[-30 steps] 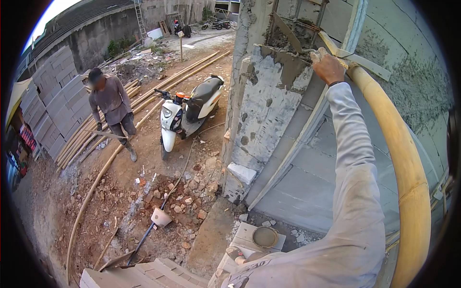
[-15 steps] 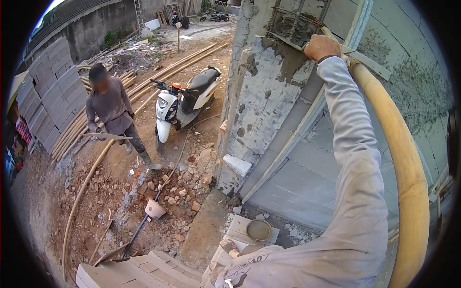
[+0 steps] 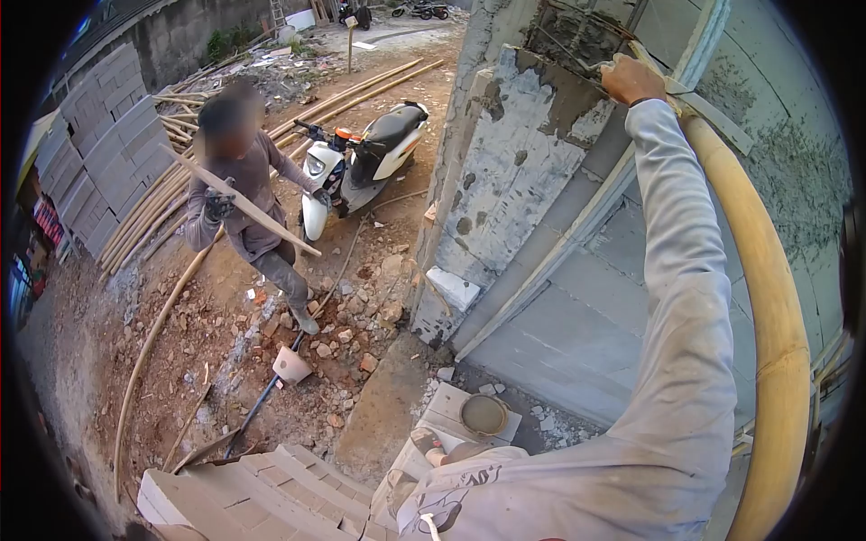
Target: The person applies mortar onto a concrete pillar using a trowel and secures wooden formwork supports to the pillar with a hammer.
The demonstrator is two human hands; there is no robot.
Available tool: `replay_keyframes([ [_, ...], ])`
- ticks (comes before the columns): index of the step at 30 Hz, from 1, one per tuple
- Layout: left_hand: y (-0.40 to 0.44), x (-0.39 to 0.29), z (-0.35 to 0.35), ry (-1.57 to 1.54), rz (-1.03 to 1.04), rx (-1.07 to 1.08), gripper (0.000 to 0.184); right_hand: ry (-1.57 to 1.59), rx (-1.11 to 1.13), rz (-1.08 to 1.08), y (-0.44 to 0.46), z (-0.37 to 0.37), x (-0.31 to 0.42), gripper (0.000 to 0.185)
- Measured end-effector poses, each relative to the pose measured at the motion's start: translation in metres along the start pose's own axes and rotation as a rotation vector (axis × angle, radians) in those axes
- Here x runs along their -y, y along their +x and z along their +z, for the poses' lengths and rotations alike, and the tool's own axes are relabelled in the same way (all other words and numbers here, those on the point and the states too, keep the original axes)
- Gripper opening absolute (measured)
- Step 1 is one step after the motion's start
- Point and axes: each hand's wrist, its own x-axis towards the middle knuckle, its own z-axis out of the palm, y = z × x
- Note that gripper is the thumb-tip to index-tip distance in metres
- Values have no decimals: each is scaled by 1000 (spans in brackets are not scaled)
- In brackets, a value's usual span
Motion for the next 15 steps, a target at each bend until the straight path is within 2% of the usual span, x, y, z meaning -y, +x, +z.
replay_keyframes([
  [2,10,31,-9,81,-1,-66,65,-10,-23,13,-1,-2,-1,41],
  [4,29,72,-21,187,-14,-153,65,-129,107,-41,7,-3,-1,43],
  [5,39,92,-28,241,-29,-206,66,-91,33,-58,4,6,-3,45],
  [6,47,116,-35,310,-68,-258,66,-50,-60,-74,7,9,-2,48],
  [9,79,191,-56,472,-209,-403,66,-195,43,-41,23,8,-3,46],
  [12,100,256,-79,583,-406,-475,67,-107,-60,-62,22,10,4,47],
  [15,112,297,-93,582,-574,-421,68,-233,95,-13,29,4,4,48],
])
